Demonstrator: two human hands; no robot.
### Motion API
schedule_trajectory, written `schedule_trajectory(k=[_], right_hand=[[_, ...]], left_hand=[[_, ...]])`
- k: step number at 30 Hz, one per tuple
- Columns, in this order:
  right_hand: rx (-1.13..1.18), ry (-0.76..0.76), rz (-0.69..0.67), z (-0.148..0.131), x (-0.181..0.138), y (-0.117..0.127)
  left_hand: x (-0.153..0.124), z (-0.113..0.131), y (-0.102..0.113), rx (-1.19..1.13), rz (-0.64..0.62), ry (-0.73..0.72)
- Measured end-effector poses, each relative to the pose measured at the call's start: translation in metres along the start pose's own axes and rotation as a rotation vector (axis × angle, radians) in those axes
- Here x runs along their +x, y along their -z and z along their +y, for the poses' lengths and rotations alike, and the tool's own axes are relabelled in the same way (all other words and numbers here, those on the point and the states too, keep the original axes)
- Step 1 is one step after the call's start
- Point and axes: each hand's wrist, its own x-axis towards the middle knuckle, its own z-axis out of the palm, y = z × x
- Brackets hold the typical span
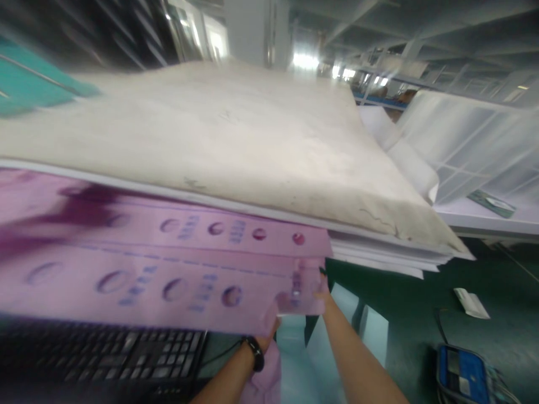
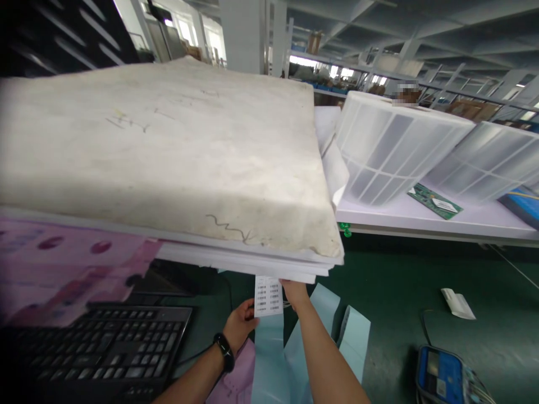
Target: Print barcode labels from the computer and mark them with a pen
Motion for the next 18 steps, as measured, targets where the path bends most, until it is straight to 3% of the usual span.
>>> schedule_trajectory(k=[6,12,18], right_hand=[[-0.009,-0.03,-0.019,0.0,-0.003,0.007],[-0.051,-0.022,-0.042,0.008,-0.007,0.012],[-0.122,-0.006,-0.083,0.016,-0.008,0.012]], left_hand=[[-0.012,0.009,-0.004,-0.035,-0.022,0.035],[-0.029,0.027,-0.01,-0.105,-0.154,0.049],[-0.04,0.03,-0.013,-0.16,-0.259,0.045]])
